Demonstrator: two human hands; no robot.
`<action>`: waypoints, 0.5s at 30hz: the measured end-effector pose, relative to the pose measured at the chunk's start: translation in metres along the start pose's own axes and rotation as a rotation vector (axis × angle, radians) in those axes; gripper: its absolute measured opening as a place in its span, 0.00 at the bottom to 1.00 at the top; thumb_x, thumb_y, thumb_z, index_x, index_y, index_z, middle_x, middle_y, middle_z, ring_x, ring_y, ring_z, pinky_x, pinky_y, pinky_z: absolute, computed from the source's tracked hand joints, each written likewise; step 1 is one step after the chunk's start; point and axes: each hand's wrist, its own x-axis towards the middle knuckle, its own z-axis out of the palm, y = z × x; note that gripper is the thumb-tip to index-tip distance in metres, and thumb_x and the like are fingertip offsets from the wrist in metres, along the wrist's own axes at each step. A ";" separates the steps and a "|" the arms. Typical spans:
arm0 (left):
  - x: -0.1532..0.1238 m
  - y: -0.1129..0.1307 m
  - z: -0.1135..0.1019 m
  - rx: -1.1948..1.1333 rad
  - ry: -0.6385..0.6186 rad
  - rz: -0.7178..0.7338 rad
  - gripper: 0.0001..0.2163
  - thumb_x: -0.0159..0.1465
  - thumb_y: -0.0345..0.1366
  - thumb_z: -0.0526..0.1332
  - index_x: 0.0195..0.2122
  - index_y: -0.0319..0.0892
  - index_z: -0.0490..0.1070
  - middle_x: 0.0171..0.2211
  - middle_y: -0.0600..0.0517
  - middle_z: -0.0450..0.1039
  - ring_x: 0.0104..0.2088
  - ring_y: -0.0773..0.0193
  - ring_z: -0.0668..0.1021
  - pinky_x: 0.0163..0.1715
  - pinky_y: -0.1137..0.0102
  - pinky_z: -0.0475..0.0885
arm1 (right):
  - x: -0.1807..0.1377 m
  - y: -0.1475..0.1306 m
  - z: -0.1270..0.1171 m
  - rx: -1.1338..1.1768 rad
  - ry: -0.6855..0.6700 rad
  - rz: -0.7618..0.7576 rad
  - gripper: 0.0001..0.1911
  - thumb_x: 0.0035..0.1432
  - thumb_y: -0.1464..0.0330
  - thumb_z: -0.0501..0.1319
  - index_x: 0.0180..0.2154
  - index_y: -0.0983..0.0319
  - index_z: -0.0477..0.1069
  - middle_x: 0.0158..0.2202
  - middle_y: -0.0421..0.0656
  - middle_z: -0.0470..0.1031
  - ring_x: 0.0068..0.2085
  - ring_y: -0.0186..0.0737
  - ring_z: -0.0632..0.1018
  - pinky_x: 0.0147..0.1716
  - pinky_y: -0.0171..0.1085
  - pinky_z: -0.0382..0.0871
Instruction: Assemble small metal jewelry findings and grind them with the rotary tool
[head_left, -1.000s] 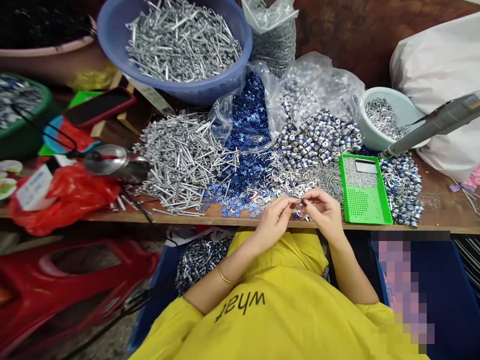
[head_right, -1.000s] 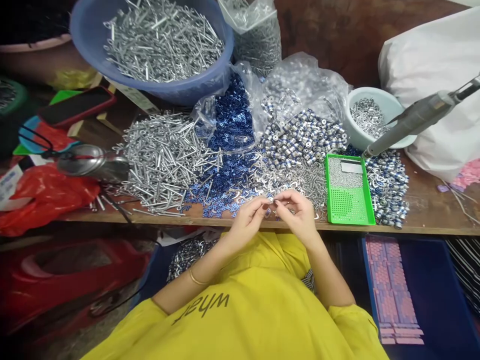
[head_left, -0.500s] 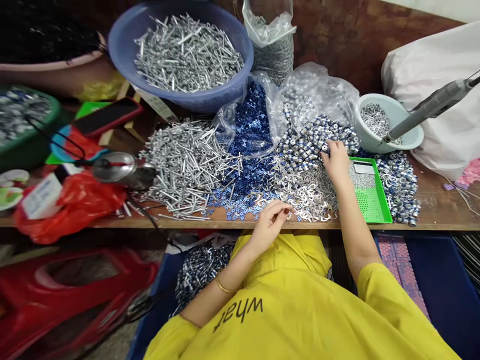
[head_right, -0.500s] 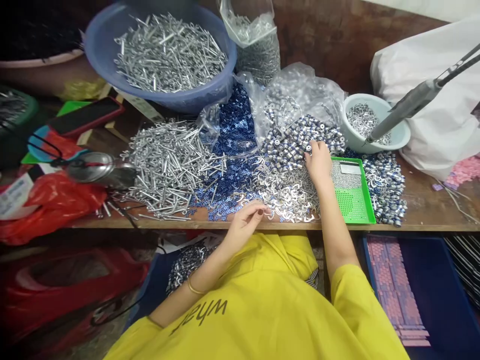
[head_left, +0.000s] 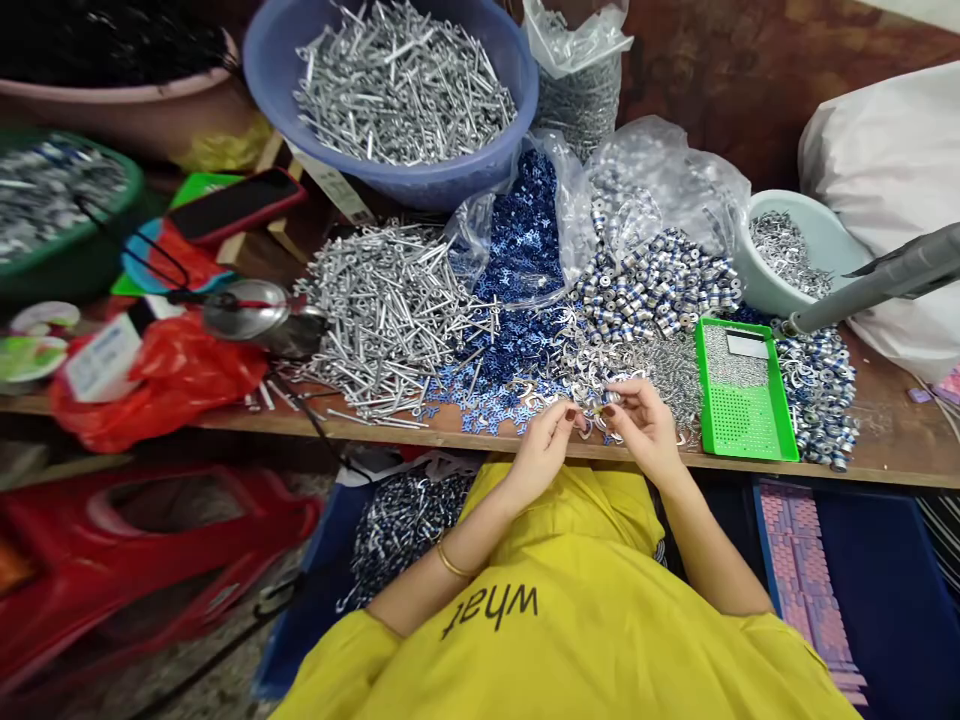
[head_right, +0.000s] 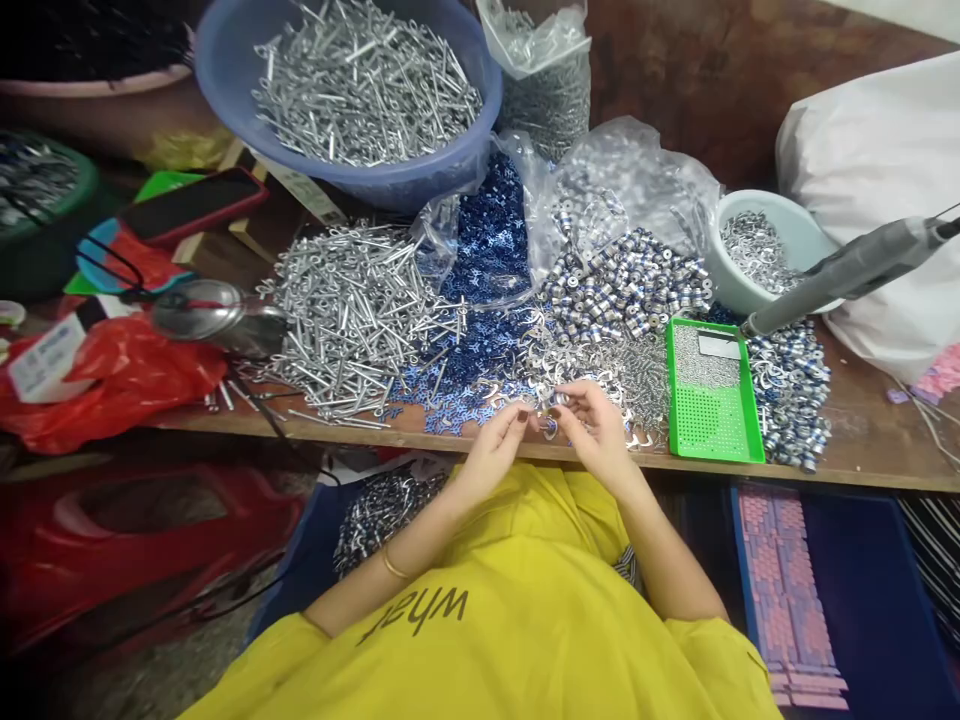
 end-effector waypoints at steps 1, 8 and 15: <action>-0.002 0.001 0.002 0.002 -0.024 -0.002 0.17 0.72 0.47 0.49 0.33 0.43 0.69 0.33 0.50 0.72 0.37 0.59 0.74 0.41 0.67 0.67 | -0.005 0.002 0.002 0.025 0.005 0.017 0.13 0.62 0.60 0.63 0.47 0.55 0.70 0.35 0.41 0.72 0.31 0.35 0.76 0.30 0.36 0.74; -0.022 0.008 0.010 -0.114 -0.104 -0.072 0.17 0.71 0.49 0.49 0.48 0.45 0.69 0.46 0.46 0.73 0.47 0.55 0.74 0.48 0.64 0.68 | -0.020 0.004 0.001 -0.127 -0.044 -0.040 0.11 0.60 0.61 0.65 0.45 0.55 0.73 0.38 0.42 0.75 0.36 0.39 0.77 0.36 0.39 0.74; -0.036 -0.014 -0.010 -0.197 0.064 -0.224 0.16 0.70 0.51 0.52 0.43 0.44 0.70 0.41 0.48 0.73 0.44 0.57 0.75 0.46 0.65 0.71 | 0.002 0.003 0.021 -0.335 -0.220 -0.087 0.12 0.65 0.62 0.59 0.49 0.55 0.72 0.38 0.43 0.75 0.35 0.39 0.75 0.35 0.40 0.71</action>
